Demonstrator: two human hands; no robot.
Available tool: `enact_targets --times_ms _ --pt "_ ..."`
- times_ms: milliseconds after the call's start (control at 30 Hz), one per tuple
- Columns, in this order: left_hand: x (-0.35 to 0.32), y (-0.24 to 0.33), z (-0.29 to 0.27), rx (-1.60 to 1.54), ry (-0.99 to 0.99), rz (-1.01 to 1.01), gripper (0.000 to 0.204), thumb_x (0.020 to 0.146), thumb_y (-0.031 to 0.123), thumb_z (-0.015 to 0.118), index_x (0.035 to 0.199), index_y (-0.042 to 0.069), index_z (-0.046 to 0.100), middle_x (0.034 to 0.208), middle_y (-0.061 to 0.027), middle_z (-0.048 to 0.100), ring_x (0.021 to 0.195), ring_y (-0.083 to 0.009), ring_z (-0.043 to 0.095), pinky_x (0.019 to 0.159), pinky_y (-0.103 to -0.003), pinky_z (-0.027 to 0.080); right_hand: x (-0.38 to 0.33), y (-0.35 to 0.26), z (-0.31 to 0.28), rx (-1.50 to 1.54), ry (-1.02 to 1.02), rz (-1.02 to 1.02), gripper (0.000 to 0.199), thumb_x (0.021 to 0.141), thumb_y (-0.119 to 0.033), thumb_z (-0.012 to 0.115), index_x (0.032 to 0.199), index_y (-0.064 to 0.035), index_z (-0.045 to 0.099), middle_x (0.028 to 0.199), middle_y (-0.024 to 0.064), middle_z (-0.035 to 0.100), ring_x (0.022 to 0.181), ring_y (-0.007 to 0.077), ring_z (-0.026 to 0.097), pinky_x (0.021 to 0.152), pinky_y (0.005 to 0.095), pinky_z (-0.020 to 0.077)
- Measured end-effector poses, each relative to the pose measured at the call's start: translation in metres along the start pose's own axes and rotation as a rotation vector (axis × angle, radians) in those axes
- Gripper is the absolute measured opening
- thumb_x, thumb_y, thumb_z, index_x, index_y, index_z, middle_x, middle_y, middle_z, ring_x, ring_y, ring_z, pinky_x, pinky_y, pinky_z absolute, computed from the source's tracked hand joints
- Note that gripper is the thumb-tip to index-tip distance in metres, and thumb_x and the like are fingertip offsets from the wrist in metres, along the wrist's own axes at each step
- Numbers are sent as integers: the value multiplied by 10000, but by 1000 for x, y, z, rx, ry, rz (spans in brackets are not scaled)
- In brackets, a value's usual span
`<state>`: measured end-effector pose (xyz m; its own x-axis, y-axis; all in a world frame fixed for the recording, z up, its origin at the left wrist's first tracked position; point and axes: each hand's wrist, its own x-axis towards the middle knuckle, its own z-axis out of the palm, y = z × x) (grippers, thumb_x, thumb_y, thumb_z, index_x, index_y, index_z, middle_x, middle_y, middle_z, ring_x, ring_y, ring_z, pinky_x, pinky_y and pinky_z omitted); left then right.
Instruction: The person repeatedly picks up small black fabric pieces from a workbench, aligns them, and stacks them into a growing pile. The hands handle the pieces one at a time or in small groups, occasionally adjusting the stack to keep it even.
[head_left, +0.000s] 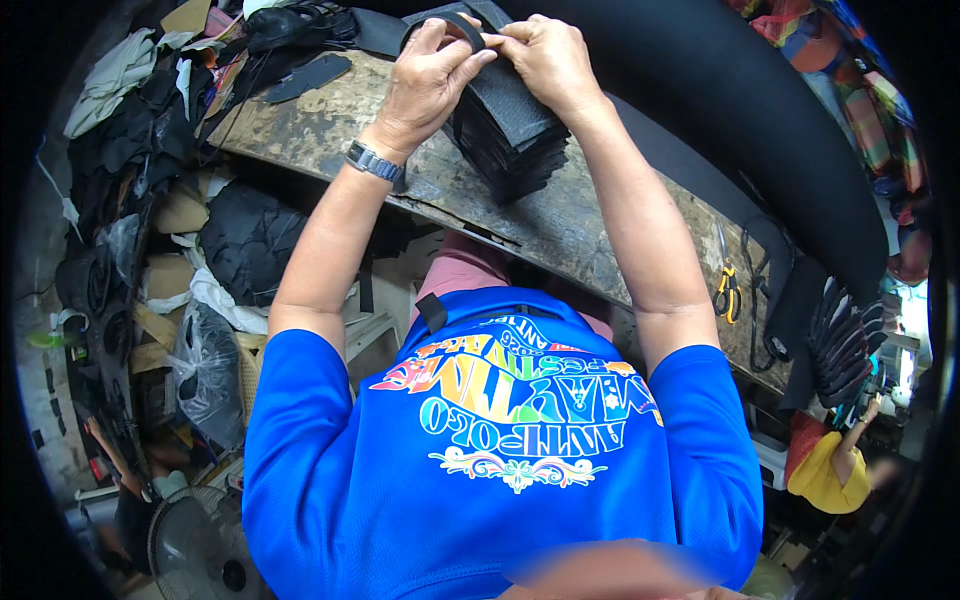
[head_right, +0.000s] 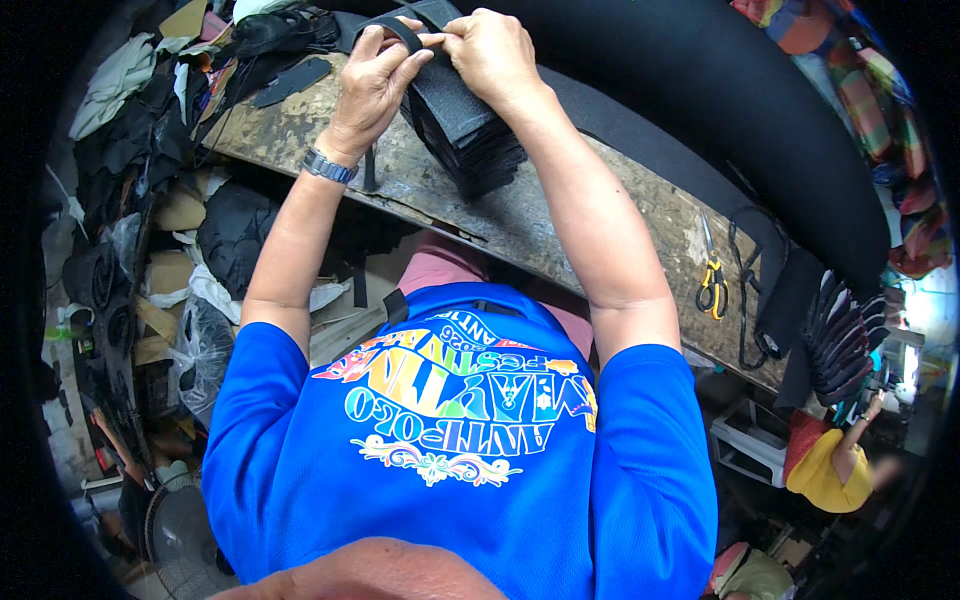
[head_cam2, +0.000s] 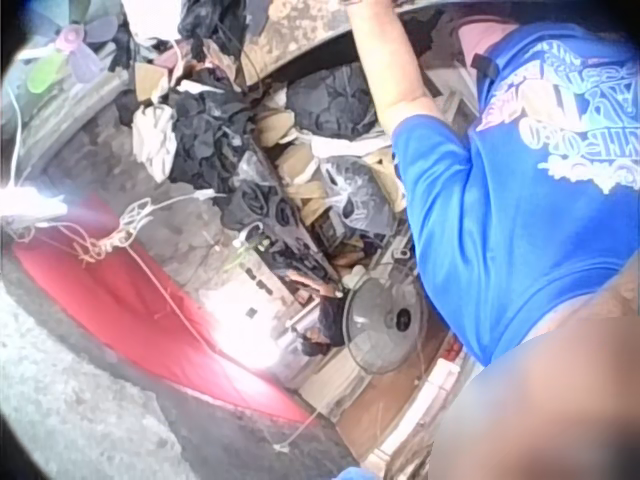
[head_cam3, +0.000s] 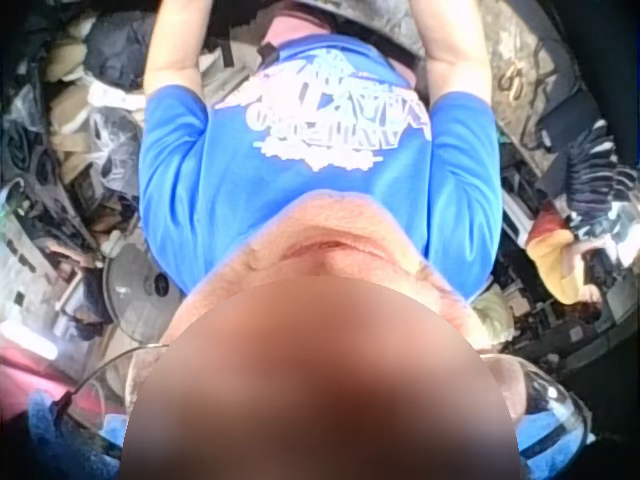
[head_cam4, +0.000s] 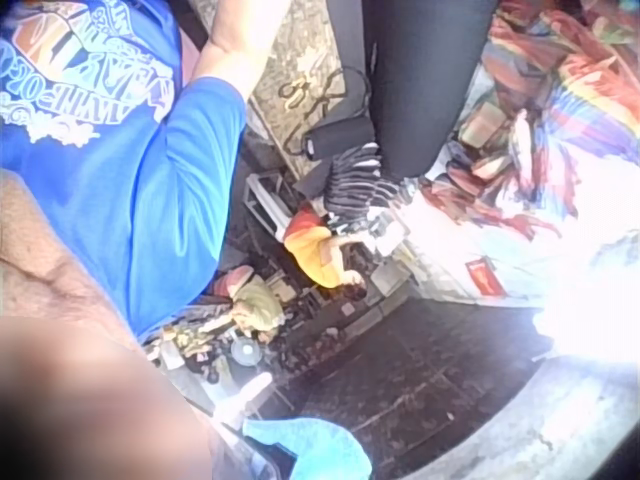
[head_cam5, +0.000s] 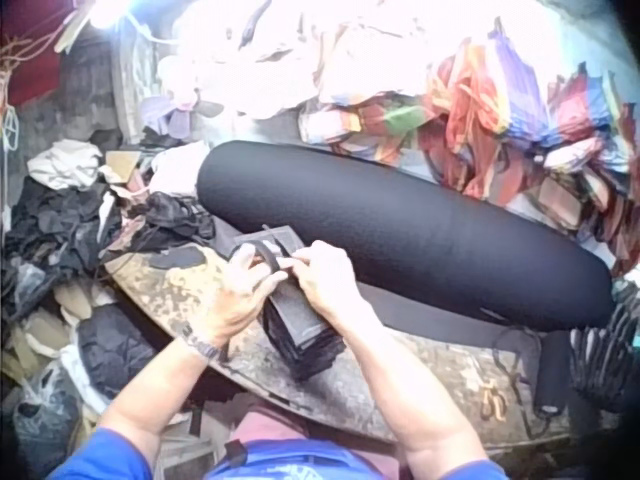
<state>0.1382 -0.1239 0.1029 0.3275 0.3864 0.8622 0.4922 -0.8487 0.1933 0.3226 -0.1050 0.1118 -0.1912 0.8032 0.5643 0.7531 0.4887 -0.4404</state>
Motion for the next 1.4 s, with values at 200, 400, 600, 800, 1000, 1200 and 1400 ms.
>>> enact_targets --times_ms 200,400,600,800,1000,1200,1400 --pt "18 0 -21 299 -127 294 285 912 175 603 1160 44 653 1052 -120 659 1063 -306 609 1028 -468 423 -3 -5 8 -160 31 -72 193 854 -293 612 826 -127 707 817 140 596 769 348 625 691 462 504" --pt "22 -12 -9 181 -380 -22 192 954 220 561 999 55 648 904 -148 601 897 -328 593 843 -449 462 -5 -6 -3 -49 57 -150 144 840 -230 649 862 -94 690 869 148 637 807 342 646 722 447 511" --pt "32 -31 -1 4 -456 -154 245 952 246 562 995 28 665 923 -166 657 875 -309 652 766 -401 502 -9 -24 -5 140 254 -188 387 830 -99 616 1217 -117 629 1008 170 663 908 360 652 788 444 512" --pt "53 -57 -16 -407 -752 -546 262 875 279 680 961 40 748 787 -92 719 708 -228 666 663 -353 492 -5 -11 -3 26 52 -238 272 846 -99 586 1098 -137 684 827 120 589 807 327 618 752 425 499" --pt "62 -36 -22 29 -719 -381 284 798 321 745 821 39 758 699 -163 676 602 -223 634 589 -355 473 -7 -4 5 -56 60 -239 107 851 -135 602 872 -69 683 830 121 592 838 317 616 756 413 497" --pt "54 -22 -17 136 -508 -134 229 746 283 751 773 55 750 704 -182 644 710 -345 640 668 -442 495 -6 0 3 45 57 -235 139 800 -128 602 868 -58 701 881 133 635 906 329 604 814 445 484" --pt "52 -15 -14 228 -492 -124 208 774 286 742 850 94 766 814 -171 657 799 -345 639 735 -452 495 -3 8 7 133 57 -96 187 785 -146 598 884 -50 724 918 154 688 952 340 615 867 441 486"
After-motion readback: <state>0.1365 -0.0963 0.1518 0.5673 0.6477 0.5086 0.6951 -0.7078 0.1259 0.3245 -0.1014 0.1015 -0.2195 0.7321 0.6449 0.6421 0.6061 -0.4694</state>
